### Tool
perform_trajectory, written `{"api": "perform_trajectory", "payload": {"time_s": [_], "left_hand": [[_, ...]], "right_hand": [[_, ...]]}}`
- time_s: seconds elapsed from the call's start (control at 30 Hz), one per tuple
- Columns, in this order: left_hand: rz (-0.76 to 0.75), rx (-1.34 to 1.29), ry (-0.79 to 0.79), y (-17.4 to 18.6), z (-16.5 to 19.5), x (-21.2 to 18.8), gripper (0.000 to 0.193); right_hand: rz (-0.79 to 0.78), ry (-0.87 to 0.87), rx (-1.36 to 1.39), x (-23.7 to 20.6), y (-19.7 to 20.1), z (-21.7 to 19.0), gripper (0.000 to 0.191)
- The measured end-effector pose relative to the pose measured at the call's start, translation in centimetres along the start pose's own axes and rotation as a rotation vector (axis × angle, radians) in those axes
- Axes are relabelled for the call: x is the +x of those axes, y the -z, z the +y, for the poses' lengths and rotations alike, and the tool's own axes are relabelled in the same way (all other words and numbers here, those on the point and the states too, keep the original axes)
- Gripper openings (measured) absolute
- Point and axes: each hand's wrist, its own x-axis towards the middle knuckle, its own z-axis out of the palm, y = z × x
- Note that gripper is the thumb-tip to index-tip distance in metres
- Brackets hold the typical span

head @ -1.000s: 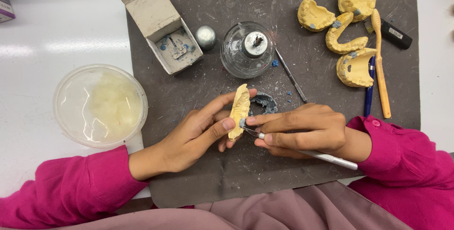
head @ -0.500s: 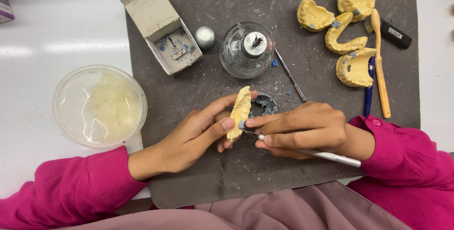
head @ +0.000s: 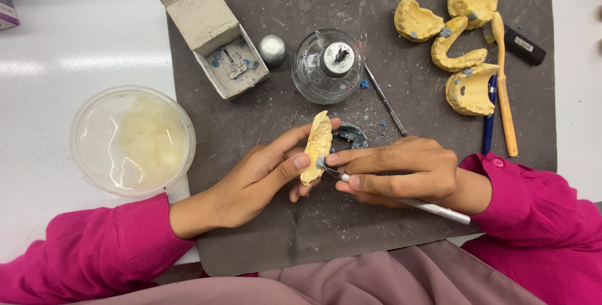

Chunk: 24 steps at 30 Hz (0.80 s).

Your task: The person holds a yellow dental impression model in one hand and uses a heated wax carver to add and shape blue wax on the model's teeth, repeatedly warming the tool tip over a small alcohol burner and scraping the wax to smooth it. Other denture models, a toothbrush, and a bowl of liquid sit on the work mat.

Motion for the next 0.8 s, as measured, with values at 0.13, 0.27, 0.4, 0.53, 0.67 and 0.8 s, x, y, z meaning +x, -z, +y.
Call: {"api": "perform_trajectory", "payload": {"time_s": [0.13,0.27,0.4,0.53,0.67,0.8], "left_hand": [[-0.002,-0.021,-0.003,-0.08,0.02,0.00,0.059],[0.000,-0.020,0.001,-0.10,-0.04,0.02,0.059],[0.002,-0.010,-0.006,-0.09,-0.15,0.09,0.059],[0.006,0.005,0.001,-0.05,-0.21,0.06,0.059],[0.003,0.008,-0.009,0.01,-0.23,0.00,0.059],[0.002,0.060,-0.017,0.04,-0.15,-0.02,0.060]], "right_hand": [[-0.001,-0.005,0.004,0.01,-0.06,-0.07,0.022],[-0.010,-0.015,0.007,0.01,-0.04,-0.20,0.021],[-0.015,-0.008,0.005,0.07,-0.04,-0.12,0.020],[-0.026,-0.010,0.003,0.18,0.05,-0.15,0.019],[-0.037,-0.013,-0.007,0.30,0.15,-0.24,0.019],[-0.057,-0.001,0.019,0.35,0.39,-0.03,0.018]]}}
